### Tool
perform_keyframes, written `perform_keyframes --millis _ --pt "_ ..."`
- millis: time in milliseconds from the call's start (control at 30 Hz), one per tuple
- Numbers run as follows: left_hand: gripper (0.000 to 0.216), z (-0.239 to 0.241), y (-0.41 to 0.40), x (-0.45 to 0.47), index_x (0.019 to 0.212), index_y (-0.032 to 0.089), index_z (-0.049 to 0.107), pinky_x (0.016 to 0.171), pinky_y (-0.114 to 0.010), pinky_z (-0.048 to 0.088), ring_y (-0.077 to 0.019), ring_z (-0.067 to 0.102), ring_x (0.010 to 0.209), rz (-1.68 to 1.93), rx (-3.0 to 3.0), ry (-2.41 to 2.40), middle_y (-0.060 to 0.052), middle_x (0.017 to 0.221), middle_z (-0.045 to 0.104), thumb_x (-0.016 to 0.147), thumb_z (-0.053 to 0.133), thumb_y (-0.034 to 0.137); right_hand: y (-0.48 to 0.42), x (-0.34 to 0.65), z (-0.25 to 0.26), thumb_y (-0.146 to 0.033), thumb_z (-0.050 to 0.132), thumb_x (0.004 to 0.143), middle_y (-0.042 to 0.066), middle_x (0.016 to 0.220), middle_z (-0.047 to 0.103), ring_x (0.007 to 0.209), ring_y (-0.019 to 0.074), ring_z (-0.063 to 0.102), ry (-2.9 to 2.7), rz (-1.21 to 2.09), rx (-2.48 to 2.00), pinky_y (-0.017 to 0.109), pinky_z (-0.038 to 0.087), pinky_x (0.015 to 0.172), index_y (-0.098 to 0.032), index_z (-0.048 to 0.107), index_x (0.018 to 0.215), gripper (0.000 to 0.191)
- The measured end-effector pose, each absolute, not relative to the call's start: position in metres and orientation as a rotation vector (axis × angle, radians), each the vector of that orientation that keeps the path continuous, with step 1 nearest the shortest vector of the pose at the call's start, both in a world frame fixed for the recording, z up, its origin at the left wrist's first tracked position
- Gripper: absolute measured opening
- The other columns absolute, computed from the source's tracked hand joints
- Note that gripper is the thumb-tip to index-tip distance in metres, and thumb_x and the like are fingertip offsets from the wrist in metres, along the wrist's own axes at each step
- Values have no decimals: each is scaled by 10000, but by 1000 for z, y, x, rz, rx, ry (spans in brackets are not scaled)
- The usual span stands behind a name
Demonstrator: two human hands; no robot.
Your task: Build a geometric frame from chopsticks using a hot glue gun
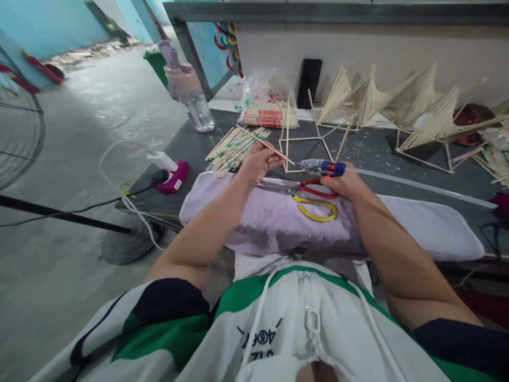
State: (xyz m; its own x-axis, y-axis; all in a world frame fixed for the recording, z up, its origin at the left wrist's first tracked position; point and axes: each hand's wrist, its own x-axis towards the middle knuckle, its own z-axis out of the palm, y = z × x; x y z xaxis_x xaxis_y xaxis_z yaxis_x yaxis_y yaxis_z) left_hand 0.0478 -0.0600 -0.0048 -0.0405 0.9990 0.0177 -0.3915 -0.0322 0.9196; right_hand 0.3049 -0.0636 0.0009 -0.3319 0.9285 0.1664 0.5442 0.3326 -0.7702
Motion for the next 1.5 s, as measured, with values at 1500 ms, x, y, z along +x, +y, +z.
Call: perform_keyframes --millis 1500 --pt "321 45 -16 56 1049 198 633 848 -355 608 -199 689 927 937 1377 1311 -29 875 653 800 591 0 19 389 -11 -201 603 677 49 593 516 566 132 471 -1026 1626 -1023 332 326 529 -182 525 501 193"
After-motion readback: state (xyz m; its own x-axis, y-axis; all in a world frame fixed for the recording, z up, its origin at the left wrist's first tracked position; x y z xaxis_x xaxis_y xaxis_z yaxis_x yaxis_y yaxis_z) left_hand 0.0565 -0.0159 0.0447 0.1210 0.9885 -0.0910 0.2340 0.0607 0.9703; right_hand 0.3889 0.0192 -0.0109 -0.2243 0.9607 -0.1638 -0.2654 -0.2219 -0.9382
